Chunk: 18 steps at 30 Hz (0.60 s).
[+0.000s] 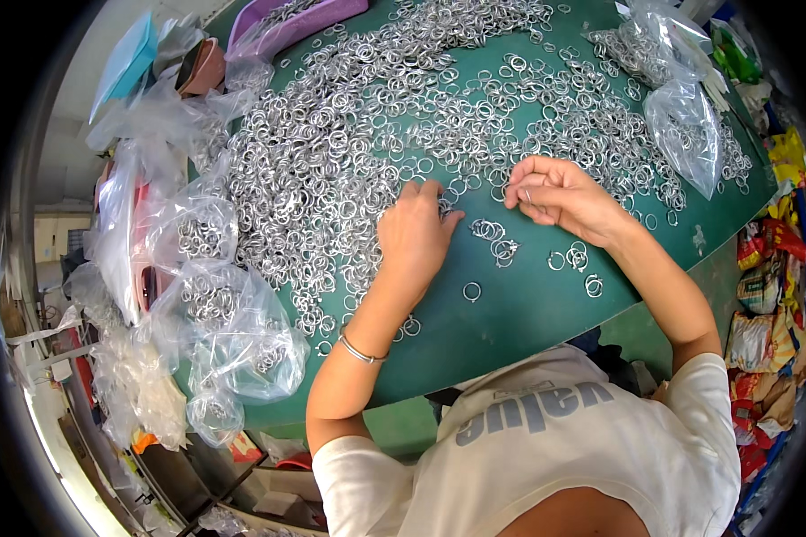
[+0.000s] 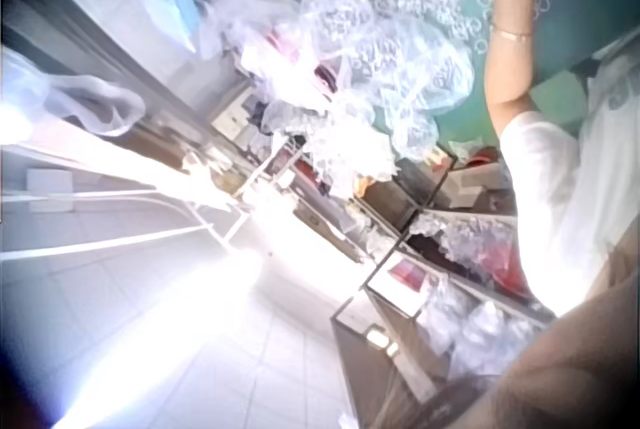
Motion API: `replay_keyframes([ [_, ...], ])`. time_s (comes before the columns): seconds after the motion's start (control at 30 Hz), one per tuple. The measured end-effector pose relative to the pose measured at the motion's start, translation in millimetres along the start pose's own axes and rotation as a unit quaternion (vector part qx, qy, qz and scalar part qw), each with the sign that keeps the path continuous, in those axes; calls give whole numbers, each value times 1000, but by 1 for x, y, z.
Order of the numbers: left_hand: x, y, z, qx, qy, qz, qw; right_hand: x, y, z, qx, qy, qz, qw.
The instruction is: The person sorts through a large quantity of small metal rings on a green tabletop by hand, picking up individual rings to inspect them before placing some into a clear plastic bag.
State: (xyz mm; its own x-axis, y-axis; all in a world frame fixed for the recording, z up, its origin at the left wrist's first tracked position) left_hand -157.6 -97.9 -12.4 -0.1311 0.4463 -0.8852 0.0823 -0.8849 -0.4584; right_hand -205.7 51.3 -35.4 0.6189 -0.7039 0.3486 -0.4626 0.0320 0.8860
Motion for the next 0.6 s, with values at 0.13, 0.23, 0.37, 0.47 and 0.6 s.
replay_keyframes([
  [0.13, -2, 7, -11, -11, 11, 14, 1000, 4, -1, 1, 33, 7, 162, 986],
  [0.23, -10, 12, -23, -34, 9, 7, 999, 5, 8, 17, -45, 8, -92, 995],
  [0.37, -18, 10, -30, -14, 12, 34, 999, 53, 23, 29, -304, -68, -588, 746],
  [0.47, -26, 11, -31, -1, 8, 1, 1000, 66, 18, 38, -309, -40, -652, 691],
  [0.6, -36, 19, -23, -21, -36, 1, 999, 42, 22, 38, -143, 35, -262, 954],
])
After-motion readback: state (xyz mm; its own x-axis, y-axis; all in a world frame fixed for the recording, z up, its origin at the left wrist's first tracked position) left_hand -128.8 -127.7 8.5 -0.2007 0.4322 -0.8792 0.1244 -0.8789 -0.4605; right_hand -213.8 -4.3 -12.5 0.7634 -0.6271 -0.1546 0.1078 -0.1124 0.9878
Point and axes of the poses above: each hand's wrist, its own z-axis towards the middle knuckle, its own x-axis out of the palm, y = z × x, the point moved 9 cm from there along z, towards the middle knuckle
